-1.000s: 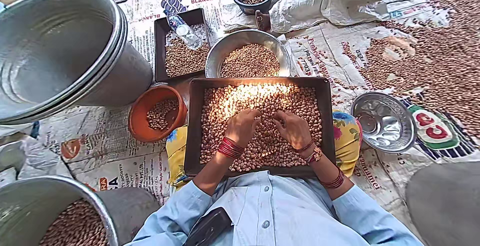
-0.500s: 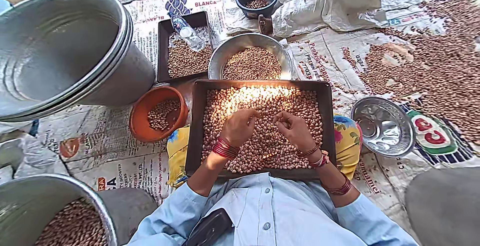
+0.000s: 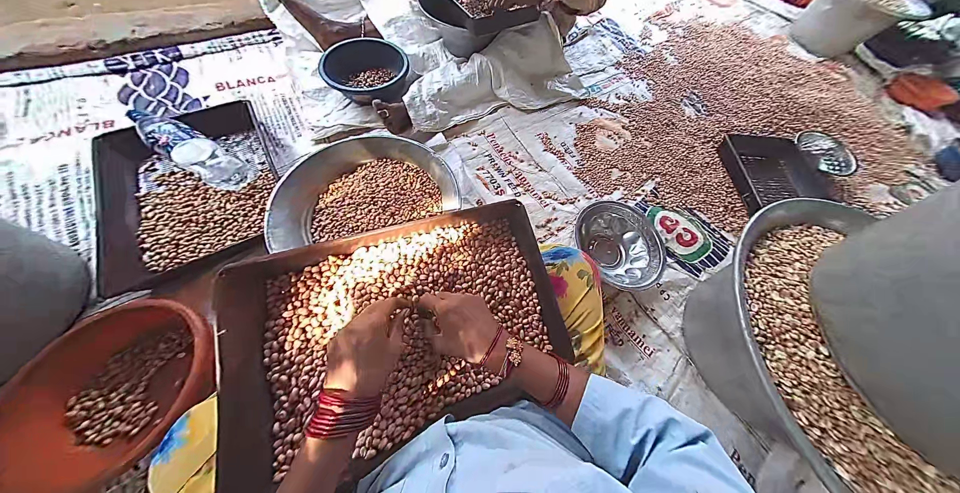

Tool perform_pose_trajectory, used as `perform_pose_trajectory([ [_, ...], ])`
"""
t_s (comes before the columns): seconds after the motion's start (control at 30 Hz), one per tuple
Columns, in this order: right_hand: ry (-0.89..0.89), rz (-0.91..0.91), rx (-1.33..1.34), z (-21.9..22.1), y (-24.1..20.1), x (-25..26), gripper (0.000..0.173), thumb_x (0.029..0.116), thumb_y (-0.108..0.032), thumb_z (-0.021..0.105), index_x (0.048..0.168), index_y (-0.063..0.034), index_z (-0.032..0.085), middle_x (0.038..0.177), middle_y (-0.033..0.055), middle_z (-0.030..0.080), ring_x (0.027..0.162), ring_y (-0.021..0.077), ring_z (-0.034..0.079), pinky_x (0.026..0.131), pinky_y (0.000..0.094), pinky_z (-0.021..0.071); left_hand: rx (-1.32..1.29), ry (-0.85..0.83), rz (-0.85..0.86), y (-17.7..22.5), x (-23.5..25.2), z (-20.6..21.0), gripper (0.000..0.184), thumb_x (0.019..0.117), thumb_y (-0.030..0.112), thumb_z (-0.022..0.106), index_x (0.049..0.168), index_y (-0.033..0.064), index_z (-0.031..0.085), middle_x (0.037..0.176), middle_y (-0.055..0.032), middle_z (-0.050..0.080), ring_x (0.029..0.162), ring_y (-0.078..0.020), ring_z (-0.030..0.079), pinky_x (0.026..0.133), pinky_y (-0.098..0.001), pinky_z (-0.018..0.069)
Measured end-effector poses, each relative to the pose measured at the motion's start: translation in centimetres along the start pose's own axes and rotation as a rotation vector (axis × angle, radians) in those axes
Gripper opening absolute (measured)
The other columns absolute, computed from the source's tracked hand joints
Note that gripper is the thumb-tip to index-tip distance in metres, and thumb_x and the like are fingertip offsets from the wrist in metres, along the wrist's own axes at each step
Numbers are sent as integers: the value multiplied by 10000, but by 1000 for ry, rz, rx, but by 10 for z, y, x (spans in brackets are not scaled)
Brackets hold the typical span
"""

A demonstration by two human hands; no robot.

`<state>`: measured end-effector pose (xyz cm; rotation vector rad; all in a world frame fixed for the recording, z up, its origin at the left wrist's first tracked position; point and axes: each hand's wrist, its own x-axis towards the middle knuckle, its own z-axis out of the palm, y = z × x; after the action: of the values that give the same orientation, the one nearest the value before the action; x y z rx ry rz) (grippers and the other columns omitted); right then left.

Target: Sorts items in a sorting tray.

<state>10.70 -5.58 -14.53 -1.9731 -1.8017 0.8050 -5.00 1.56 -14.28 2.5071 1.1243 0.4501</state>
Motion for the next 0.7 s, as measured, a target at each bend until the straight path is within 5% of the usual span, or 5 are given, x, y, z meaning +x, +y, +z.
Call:
perform_pose_trajectory([
  [0.1,35,-2,156,-9,12,-14,298,950,-186,627,1207,-42,675,1029,182,730,944,343,718,798,553,549,-82,108,-41,-26,-4,-31,170,976,88,636,1057,-2,755,828,-232,705,694,-413,662,688,-637,511],
  [0.2,123,35,415,-18,34,-29,221,928,-159,616,1108,-49,682,739,67,599,606,165,536,583,366,455,80,238,-194,-88,-14,-75,291,1032,192,537,1094,-25,719,1030,-314,692,971,-535,662,858,-716,474],
  [0.33,230,55,818,-35,61,-49,170,933,-84,523,1057,-28,625,809,-57,557,640,-24,472,580,174,395,179,285,-283,-145,-34,-111,340,1060,235,471,1180,11,697,1211,-279,666,1166,-492,622,988,-679,448],
  [0.5,366,42,1163,-49,83,-70,211,831,-62,389,916,-164,553,693,-129,522,477,-48,379,415,133,292,-305,-351,202,-75,-50,-98,364,1049,217,424,1181,81,735,1105,-73,757,979,-189,739,903,-441,602],
  [0.7,421,202,496,-63,84,-86,185,933,-105,508,1000,-84,680,752,-83,569,591,-40,453,549,157,367,-86,-1139,255,8,-35,-30,401,980,-44,518,1305,99,706,1232,-208,687,1143,-417,657,962,-628,499],
])
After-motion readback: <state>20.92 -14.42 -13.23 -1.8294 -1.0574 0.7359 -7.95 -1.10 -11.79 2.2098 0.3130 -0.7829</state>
